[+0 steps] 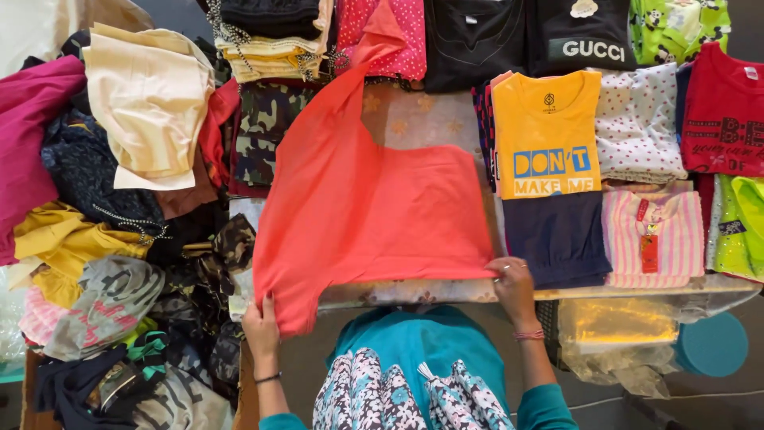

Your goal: The person folds a dark blue t-shirt, a red t-shirt, and a red long-sleeved top on a table covered with various other folded garments. The person smooths each item, folds the sides and bottom up, and places the finished folds onto a stack.

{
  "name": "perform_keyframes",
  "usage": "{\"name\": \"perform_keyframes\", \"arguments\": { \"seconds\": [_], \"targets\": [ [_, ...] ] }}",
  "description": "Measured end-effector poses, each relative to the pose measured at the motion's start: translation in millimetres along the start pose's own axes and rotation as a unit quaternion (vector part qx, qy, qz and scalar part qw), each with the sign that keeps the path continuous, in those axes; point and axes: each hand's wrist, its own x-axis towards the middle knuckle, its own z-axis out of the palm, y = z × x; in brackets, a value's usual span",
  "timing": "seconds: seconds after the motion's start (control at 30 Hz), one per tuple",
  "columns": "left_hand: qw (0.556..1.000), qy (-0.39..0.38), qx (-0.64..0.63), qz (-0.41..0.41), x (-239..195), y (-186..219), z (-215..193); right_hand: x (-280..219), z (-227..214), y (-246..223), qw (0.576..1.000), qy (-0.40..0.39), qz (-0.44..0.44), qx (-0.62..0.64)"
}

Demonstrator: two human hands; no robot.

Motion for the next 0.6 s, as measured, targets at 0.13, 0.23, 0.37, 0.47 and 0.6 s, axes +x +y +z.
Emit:
{"name": "perform_keyframes", "arguments": {
  "seconds": [0.13,0.23,0.37,0.47,0.6],
  "targets": [
    [0.992,0.021,0.123,0.011,-26,-76,13,-27,25,30,0.996,-0.082,0.003,0.015],
    [0.982,0.002,0.166,-0.089,-46,-88,17,-31,16,24,0.992,-0.125,0.021,-0.006],
    [0.985,0.042,0.104,-0.128,-55,-91,27,-8,13,23,0.989,-0.123,-0.012,0.075],
    [0.976,0.112,0.159,-0.099,-51,-52,32,10,55,59,0.97,-0.039,0.116,0.21],
    [0.961,0.117,0.239,0.075,-31,12,66,52,101,83,0.916,0.025,0.252,0.311]
  ]
}}
